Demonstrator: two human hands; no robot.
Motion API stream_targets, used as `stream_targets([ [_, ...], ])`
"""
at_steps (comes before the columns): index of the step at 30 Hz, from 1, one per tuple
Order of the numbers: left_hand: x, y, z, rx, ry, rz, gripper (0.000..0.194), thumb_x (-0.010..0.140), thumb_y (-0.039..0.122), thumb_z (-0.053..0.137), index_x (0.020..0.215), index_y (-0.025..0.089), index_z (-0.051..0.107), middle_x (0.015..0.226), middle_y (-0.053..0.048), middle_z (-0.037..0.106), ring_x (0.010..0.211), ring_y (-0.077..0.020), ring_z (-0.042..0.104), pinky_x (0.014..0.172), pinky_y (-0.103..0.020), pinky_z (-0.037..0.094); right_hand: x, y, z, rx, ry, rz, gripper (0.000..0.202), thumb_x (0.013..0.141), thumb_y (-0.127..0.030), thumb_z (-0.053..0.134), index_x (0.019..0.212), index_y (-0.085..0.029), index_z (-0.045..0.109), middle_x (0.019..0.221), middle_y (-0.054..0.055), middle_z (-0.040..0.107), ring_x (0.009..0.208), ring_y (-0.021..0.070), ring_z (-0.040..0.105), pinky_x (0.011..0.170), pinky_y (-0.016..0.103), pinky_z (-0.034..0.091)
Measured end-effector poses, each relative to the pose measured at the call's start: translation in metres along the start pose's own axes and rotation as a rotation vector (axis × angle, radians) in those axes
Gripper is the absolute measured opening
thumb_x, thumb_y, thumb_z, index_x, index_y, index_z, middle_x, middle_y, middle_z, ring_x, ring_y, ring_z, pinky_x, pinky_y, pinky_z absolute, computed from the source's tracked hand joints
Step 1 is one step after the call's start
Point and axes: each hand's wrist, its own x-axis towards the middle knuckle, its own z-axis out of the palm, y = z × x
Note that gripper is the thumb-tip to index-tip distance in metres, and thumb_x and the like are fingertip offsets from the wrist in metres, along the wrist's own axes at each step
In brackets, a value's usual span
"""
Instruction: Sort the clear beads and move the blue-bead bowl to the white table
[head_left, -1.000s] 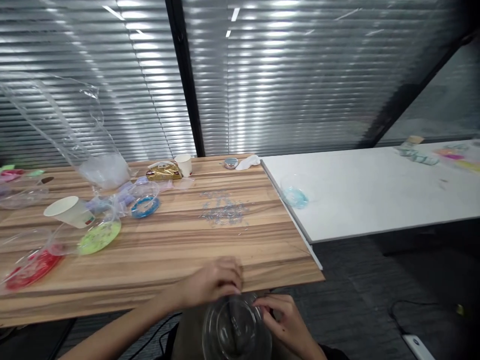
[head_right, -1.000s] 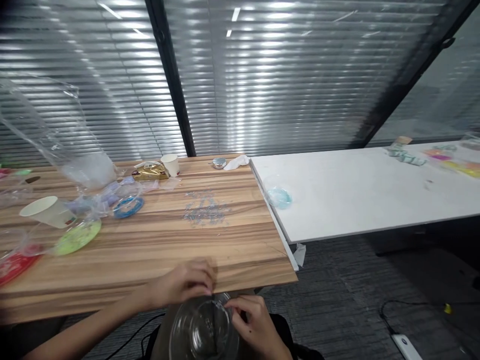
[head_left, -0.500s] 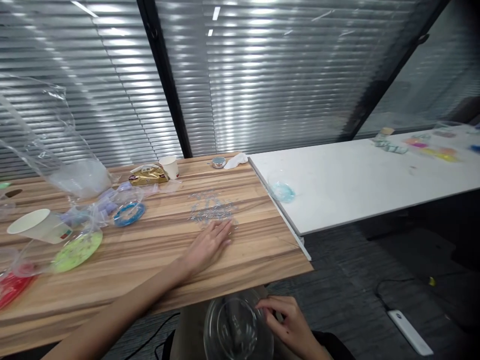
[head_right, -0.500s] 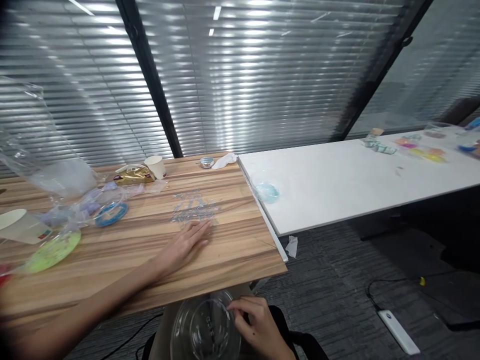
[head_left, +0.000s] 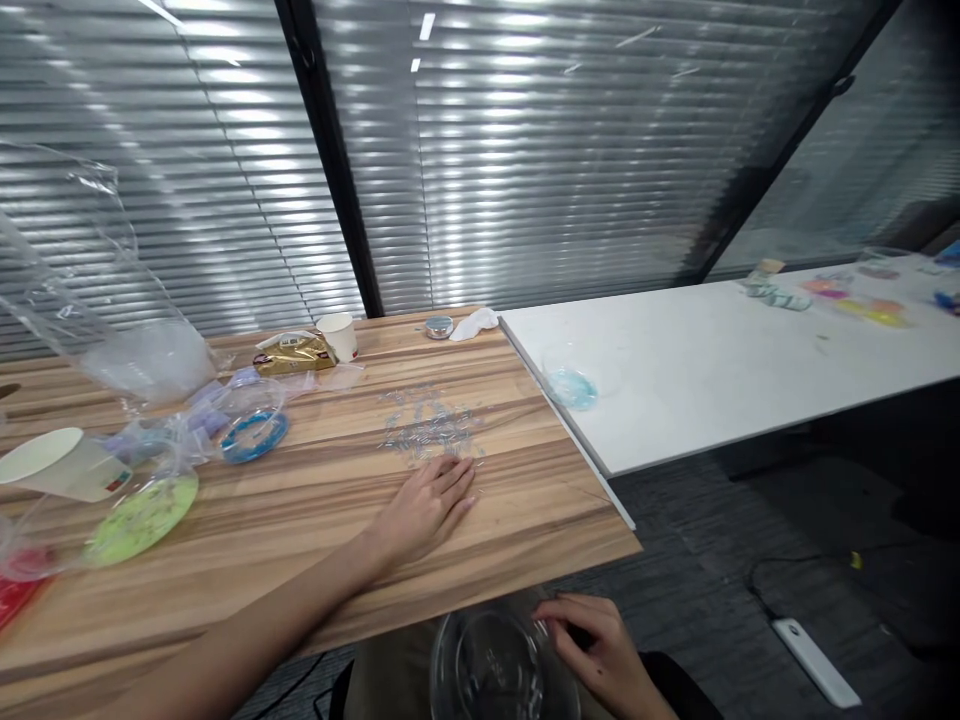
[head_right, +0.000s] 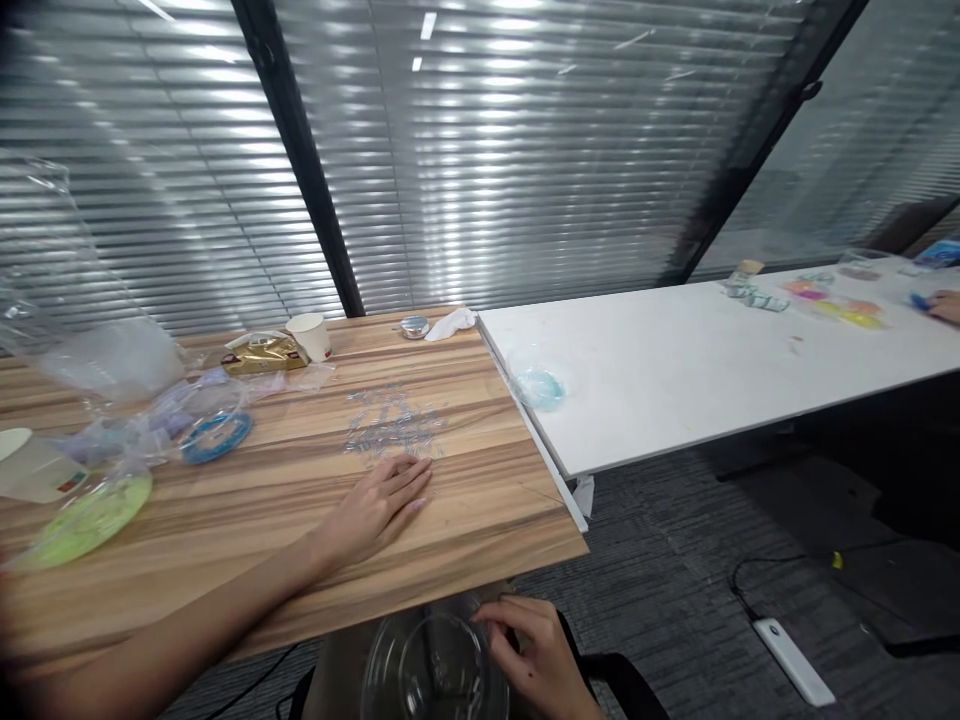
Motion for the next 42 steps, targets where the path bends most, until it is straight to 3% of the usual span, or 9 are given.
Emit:
stream_targets([
  [12,-0.004,0.007,-0.009,-0.242,-0.135,0.191,0.038,0.099,0.025,0.035,0.132,0.01,0.047,0.135,-0.013,0.05,0.131,-0.0211,0.04,0.109,-0.035,0.036,0.001,0.007,-0.002,-0.041,-0.032,0.013,0.024,0.084,-0.023,0.048,0.082,-0.023,0.072,0.073,0.003,0.07,0.064,0.0162,0.065,0.059,0.022,0.05],
  [21,-0.014,0.061,-0.018,-0.619,-0.259,0.552,0.031,0.096,0.022,0.039,0.113,0.01,0.062,0.116,-0.011,0.065,0.117,-0.0179,0.055,0.105,-0.023,0.042,-0.005,0.016,0.002,-0.079,0.05,-0.033,0.021,0.084,-0.028,0.052,0.081,-0.024,0.073,0.072,0.003,0.071,0.066,0.0179,0.067,0.063,0.024,0.054],
  [24,-0.025,0.058,-0.033,-0.627,-0.215,0.45,0.033,0.097,0.019,0.036,0.12,0.017,0.059,0.117,-0.007,0.065,0.114,-0.0151,0.057,0.104,-0.023,0.042,-0.005,0.015,0.001,-0.062,-0.008,-0.036,0.025,0.086,-0.029,0.049,0.083,-0.025,0.073,0.072,0.003,0.071,0.065,0.0172,0.067,0.061,0.023,0.054],
  [28,-0.051,0.018,-0.05,-0.305,-0.009,-0.031,0.039,0.098,0.025,0.04,0.136,0.02,0.043,0.134,-0.008,0.052,0.126,-0.0194,0.047,0.107,-0.038,0.039,-0.008,0.02,0.001,-0.103,0.025,-0.059,0.023,0.086,-0.031,0.051,0.085,-0.026,0.074,0.077,0.003,0.072,0.073,0.0196,0.068,0.067,0.025,0.055],
  [30,-0.067,-0.002,-0.051,-0.163,-0.02,-0.231,0.046,0.097,0.027,0.041,0.142,0.022,0.032,0.14,-0.008,0.044,0.13,-0.0209,0.04,0.108,-0.04,0.037,-0.008,0.023,0.002,-0.101,0.032,-0.086,0.021,0.085,-0.031,0.053,0.085,-0.027,0.074,0.077,0.003,0.072,0.072,0.0195,0.068,0.067,0.025,0.055],
  [33,-0.082,-0.009,-0.048,-0.099,-0.081,-0.268,0.052,0.096,0.031,0.043,0.144,0.019,0.028,0.146,-0.011,0.034,0.134,-0.0247,0.033,0.108,-0.042,0.034,-0.006,0.023,0.004,-0.061,0.023,-0.089,0.022,0.086,-0.032,0.052,0.085,-0.028,0.073,0.076,0.003,0.072,0.07,0.0187,0.068,0.063,0.023,0.054],
  [35,-0.084,0.005,-0.047,-0.145,-0.145,-0.197,0.054,0.096,0.031,0.043,0.145,0.017,0.026,0.147,-0.013,0.029,0.135,-0.0254,0.029,0.109,-0.042,0.032,-0.003,0.019,0.005,-0.034,0.021,-0.063,0.023,0.087,-0.034,0.051,0.085,-0.028,0.073,0.076,0.003,0.072,0.07,0.0185,0.068,0.063,0.023,0.054],
  [40,-0.07,0.067,-0.046,-0.463,-0.31,0.099,0.058,0.095,0.034,0.045,0.145,0.013,0.024,0.146,-0.014,0.031,0.137,-0.0236,0.027,0.113,-0.038,0.027,-0.001,0.006,0.009,-0.01,0.043,-0.021,0.028,0.088,-0.039,0.049,0.081,-0.027,0.074,0.074,0.003,0.071,0.068,0.0183,0.068,0.063,0.023,0.054],
  [42,-0.066,0.085,-0.042,-0.587,-0.373,0.216,0.049,0.098,0.022,0.035,0.145,0.013,0.025,0.145,-0.012,0.035,0.136,-0.0198,0.028,0.114,-0.034,0.025,-0.002,0.004,0.009,-0.009,0.029,-0.031,0.028,0.089,-0.037,0.048,0.082,-0.027,0.074,0.074,0.003,0.071,0.067,0.0181,0.068,0.06,0.022,0.053],
])
